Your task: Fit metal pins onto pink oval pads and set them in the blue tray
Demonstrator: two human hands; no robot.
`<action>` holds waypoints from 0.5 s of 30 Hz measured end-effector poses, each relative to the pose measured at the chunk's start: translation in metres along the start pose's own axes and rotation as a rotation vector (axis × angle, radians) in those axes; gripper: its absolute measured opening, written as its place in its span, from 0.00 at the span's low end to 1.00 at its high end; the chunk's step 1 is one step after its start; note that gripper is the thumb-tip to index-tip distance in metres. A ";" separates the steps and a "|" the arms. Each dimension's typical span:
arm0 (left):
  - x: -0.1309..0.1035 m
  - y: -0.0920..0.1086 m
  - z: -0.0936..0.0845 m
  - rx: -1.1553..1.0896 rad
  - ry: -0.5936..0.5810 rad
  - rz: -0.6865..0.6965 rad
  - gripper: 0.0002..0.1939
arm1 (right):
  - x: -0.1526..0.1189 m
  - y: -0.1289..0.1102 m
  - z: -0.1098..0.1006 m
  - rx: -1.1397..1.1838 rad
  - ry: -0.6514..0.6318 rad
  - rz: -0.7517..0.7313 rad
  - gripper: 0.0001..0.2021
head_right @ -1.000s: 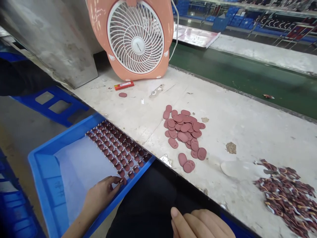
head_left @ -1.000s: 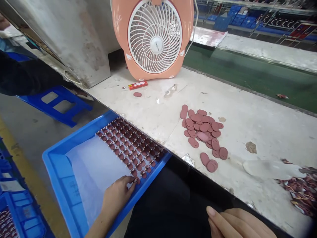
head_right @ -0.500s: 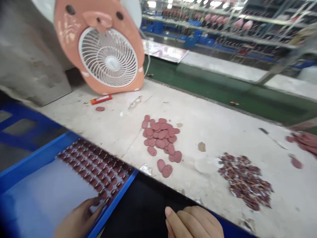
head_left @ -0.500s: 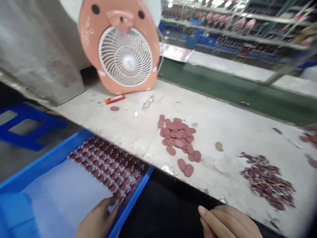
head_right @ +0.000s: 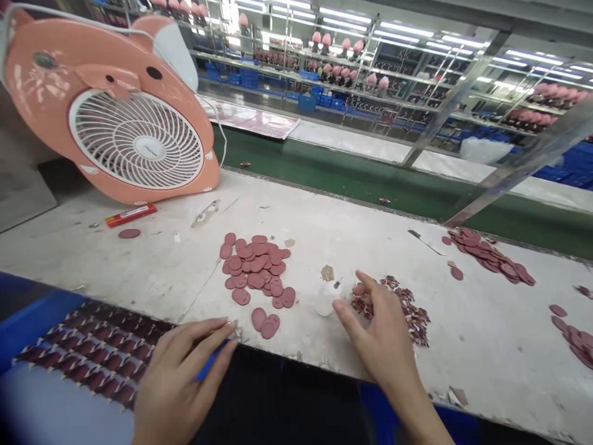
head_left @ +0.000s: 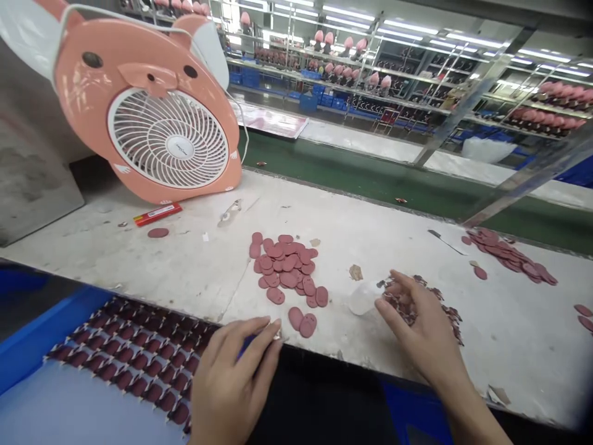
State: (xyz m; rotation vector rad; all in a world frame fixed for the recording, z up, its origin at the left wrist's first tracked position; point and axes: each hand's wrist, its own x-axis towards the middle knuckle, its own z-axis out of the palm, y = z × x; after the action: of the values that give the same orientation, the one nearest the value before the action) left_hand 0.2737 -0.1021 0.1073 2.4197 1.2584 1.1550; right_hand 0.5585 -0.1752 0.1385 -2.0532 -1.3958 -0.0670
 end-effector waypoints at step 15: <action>0.022 0.034 0.018 0.035 -0.263 0.085 0.07 | -0.021 -0.027 0.023 0.635 -0.162 0.139 0.15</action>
State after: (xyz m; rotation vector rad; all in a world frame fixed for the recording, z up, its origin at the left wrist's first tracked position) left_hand 0.3152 -0.1031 0.1234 2.5694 1.1139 0.8045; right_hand 0.5193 -0.1735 0.1250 -1.6304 -1.1626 0.5440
